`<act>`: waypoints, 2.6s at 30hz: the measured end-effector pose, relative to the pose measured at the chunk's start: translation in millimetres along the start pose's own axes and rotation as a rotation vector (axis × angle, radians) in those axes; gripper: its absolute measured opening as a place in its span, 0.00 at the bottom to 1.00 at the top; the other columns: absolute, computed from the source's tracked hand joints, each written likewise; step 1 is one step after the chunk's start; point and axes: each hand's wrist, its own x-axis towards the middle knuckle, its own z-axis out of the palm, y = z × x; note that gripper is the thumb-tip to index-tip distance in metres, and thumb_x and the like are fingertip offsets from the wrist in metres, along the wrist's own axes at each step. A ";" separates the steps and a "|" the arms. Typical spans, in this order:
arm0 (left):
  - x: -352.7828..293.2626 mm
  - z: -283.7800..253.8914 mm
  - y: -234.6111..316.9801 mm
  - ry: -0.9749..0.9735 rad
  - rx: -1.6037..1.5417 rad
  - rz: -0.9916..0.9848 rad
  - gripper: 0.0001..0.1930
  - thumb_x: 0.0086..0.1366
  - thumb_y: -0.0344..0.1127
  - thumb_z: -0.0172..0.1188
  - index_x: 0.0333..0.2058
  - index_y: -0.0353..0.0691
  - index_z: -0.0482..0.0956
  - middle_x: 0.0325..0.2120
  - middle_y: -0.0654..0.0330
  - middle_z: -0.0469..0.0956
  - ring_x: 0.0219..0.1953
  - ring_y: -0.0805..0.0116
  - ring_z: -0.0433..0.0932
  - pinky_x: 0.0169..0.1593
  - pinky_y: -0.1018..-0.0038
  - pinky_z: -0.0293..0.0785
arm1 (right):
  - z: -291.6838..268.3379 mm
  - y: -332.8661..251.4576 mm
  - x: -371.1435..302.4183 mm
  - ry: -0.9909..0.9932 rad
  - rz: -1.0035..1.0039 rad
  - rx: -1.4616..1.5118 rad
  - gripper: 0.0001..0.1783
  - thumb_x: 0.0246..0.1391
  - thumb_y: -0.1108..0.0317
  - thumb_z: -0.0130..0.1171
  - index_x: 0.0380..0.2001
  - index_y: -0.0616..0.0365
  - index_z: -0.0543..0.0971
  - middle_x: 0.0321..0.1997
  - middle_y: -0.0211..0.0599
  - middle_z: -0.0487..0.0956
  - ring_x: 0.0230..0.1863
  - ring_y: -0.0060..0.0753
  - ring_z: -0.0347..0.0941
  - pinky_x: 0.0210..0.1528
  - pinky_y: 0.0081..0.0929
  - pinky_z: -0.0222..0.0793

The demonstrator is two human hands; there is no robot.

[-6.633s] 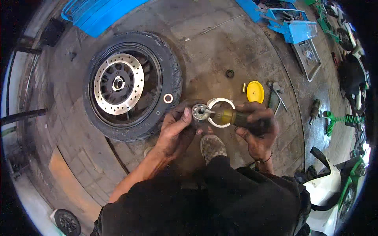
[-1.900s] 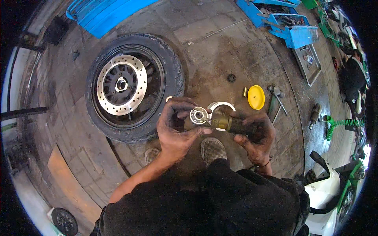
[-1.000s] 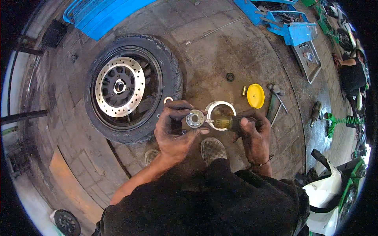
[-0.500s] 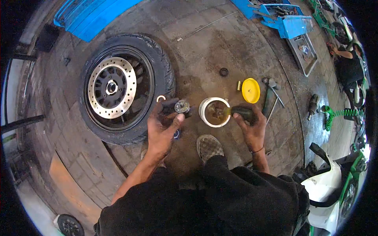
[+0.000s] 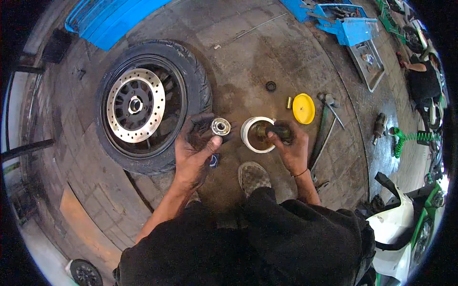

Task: The person applies grease to motorcycle wheel bearings by hand and then installs them into the wheel hub, securing them with a hammer.

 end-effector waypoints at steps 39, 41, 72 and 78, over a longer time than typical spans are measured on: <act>-2.5 22.0 14.7 -0.079 0.041 0.161 0.23 0.47 0.18 0.74 0.41 0.32 0.73 0.44 0.54 0.77 0.46 0.71 0.76 0.52 0.74 0.73 | -21.6 -79.5 -18.7 -0.084 -0.429 0.353 0.14 0.43 0.77 0.74 0.33 0.60 0.79 0.48 0.53 0.82 0.51 0.47 0.79 0.52 0.40 0.76; -2.1 20.3 12.4 -0.086 0.036 0.172 0.23 0.47 0.19 0.75 0.41 0.32 0.73 0.45 0.53 0.77 0.46 0.71 0.76 0.52 0.74 0.73 | -22.7 -80.3 -16.8 -0.083 -0.469 0.325 0.14 0.42 0.77 0.74 0.33 0.60 0.79 0.47 0.52 0.82 0.50 0.48 0.80 0.51 0.40 0.76; -0.3 20.7 -0.4 -0.023 0.282 0.533 0.25 0.44 0.21 0.77 0.39 0.34 0.72 0.44 0.49 0.75 0.48 0.51 0.80 0.52 0.59 0.78 | -20.0 -106.0 -26.0 -0.142 0.283 0.688 0.18 0.55 0.63 0.64 0.43 0.66 0.78 0.36 0.37 0.82 0.37 0.29 0.77 0.42 0.26 0.73; 0.9 22.6 8.4 -0.020 0.292 0.577 0.23 0.44 0.21 0.77 0.38 0.33 0.74 0.44 0.50 0.75 0.47 0.61 0.78 0.49 0.69 0.78 | -27.4 -86.1 -26.3 -0.043 0.214 0.487 0.19 0.55 0.63 0.65 0.44 0.67 0.78 0.36 0.39 0.81 0.34 0.31 0.78 0.36 0.30 0.76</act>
